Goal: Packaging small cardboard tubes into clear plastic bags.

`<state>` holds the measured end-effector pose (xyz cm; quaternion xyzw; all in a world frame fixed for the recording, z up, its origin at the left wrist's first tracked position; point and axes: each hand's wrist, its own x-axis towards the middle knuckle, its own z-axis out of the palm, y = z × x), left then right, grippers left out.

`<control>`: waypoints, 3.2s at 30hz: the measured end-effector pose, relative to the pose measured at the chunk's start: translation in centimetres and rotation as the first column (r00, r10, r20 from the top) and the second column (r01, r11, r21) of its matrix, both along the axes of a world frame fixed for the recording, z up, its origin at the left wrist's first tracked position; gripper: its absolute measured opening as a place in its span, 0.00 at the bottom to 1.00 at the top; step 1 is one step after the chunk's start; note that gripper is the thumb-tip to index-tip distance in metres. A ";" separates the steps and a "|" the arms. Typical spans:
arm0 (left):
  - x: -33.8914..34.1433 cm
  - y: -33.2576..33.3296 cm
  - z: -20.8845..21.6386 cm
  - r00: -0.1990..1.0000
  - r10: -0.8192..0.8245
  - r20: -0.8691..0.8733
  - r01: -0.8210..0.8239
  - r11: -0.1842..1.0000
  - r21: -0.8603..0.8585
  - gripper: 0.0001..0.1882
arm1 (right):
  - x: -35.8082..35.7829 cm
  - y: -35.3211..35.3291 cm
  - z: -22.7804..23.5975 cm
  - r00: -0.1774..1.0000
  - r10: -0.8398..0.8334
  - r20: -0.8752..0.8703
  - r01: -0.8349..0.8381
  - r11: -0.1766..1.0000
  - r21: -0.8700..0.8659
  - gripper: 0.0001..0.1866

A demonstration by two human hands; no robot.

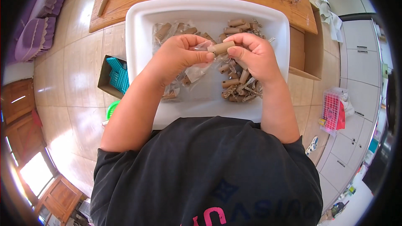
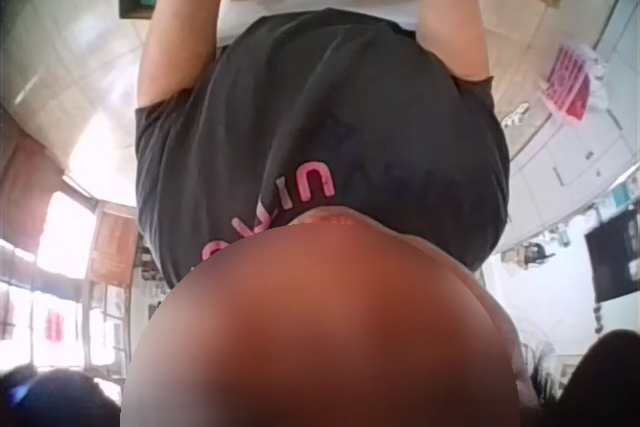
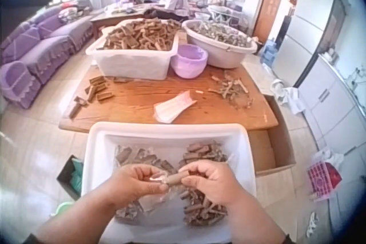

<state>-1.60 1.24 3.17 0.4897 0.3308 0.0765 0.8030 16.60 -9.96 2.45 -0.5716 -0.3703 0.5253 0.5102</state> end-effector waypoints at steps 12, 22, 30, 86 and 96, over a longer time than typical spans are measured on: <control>0.4 0.0 -0.5 0.994 -0.111 0.012 0.111 0.993 -0.027 0.22 | -1.5 0.3 -0.5 0.970 0.136 0.200 -0.132 0.991 -0.035 0.10; 0.2 0.4 -0.7 0.995 0.019 0.094 -0.009 0.994 -0.108 0.21 | -1.8 0.3 -1.2 0.975 -0.212 0.063 0.207 0.975 0.081 0.07; 0.1 0.2 -1.2 0.991 0.087 0.097 -0.080 0.994 -0.078 0.22 | -1.9 0.3 -1.5 0.929 -0.127 0.347 0.030 0.962 0.272 0.05; 1.5 -2.4 -1.6 0.973 0.229 0.022 -0.229 0.949 0.217 0.08 | -2.8 1.6 -1.6 0.566 -0.527 0.634 0.000 0.769 0.639 0.09; 1.6 -3.4 -2.2 0.987 0.139 0.081 -0.159 0.910 0.382 0.09 | -2.2 1.4 -2.7 0.748 -0.548 0.375 0.391 0.820 0.419 0.07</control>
